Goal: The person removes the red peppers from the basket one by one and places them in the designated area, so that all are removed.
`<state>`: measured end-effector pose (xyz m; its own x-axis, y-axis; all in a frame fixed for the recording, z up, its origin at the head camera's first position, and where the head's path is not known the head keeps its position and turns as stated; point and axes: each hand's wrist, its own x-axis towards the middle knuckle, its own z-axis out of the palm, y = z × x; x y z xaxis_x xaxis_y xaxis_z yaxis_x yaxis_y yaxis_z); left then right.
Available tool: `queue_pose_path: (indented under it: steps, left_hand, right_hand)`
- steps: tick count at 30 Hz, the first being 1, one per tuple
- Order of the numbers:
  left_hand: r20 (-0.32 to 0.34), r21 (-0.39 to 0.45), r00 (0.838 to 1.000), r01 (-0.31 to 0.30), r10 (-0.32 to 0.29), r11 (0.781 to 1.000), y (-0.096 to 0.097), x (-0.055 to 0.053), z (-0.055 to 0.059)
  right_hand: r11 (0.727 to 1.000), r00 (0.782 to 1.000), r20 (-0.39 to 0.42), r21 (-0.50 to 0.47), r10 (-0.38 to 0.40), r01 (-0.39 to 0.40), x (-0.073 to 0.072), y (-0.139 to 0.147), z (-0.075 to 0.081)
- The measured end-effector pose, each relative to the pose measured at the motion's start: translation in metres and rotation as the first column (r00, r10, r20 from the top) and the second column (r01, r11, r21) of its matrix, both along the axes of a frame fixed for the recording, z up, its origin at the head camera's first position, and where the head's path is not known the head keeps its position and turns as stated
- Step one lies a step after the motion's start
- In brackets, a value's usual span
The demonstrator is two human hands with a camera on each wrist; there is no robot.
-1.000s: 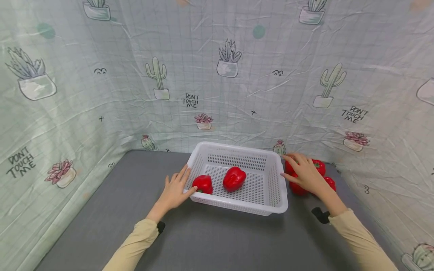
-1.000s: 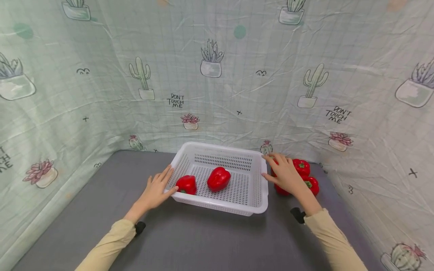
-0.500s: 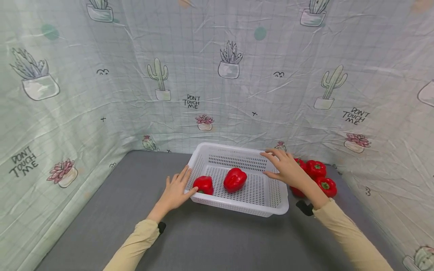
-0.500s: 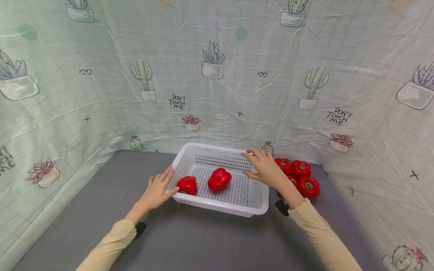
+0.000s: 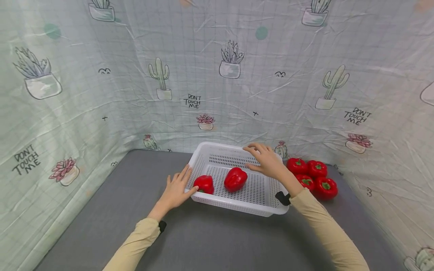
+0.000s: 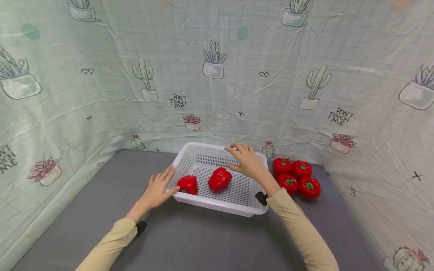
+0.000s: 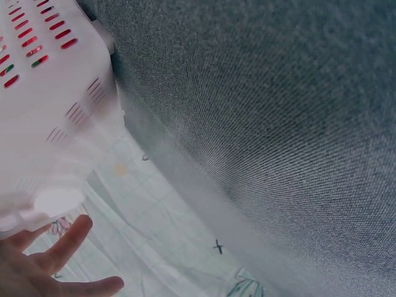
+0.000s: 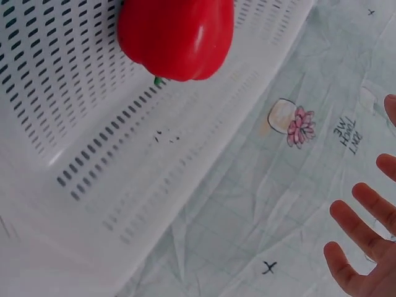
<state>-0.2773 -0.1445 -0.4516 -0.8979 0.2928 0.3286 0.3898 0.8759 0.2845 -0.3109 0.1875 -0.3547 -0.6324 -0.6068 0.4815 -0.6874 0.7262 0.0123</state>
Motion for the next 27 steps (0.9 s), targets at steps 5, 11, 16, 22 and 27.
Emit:
queue_pose_path:
  steps: [5,11,16,22,27]
  left_hand:
    - [-0.003,0.002,1.000,-0.001,0.001,1.000,0.000,-0.001,-0.001]
    - [-0.003,0.005,1.000,-0.001,0.001,1.000,0.000,-0.001,-0.001]
    - [-0.006,0.003,1.000,0.000,0.000,1.000,0.000,-0.001,-0.001]
    - [-0.012,0.000,1.000,0.006,-0.006,1.000,0.001,-0.001,-0.001]
    - [-0.013,0.000,1.000,-0.002,0.002,1.000,0.001,0.000,-0.001]
  right_hand:
    - [1.000,1.000,0.013,-0.013,-0.002,0.002,-0.009,-0.009,-0.013]
    - [0.998,0.997,0.065,0.031,-0.047,0.045,-0.019,-0.019,-0.025]
    - [0.993,0.991,0.108,0.095,-0.079,0.069,-0.023,-0.026,-0.033]
    - [0.979,0.987,0.127,0.193,-0.096,0.071,-0.025,-0.028,-0.042]
    - [0.964,0.986,0.137,0.258,-0.097,0.059,-0.029,-0.029,-0.050]
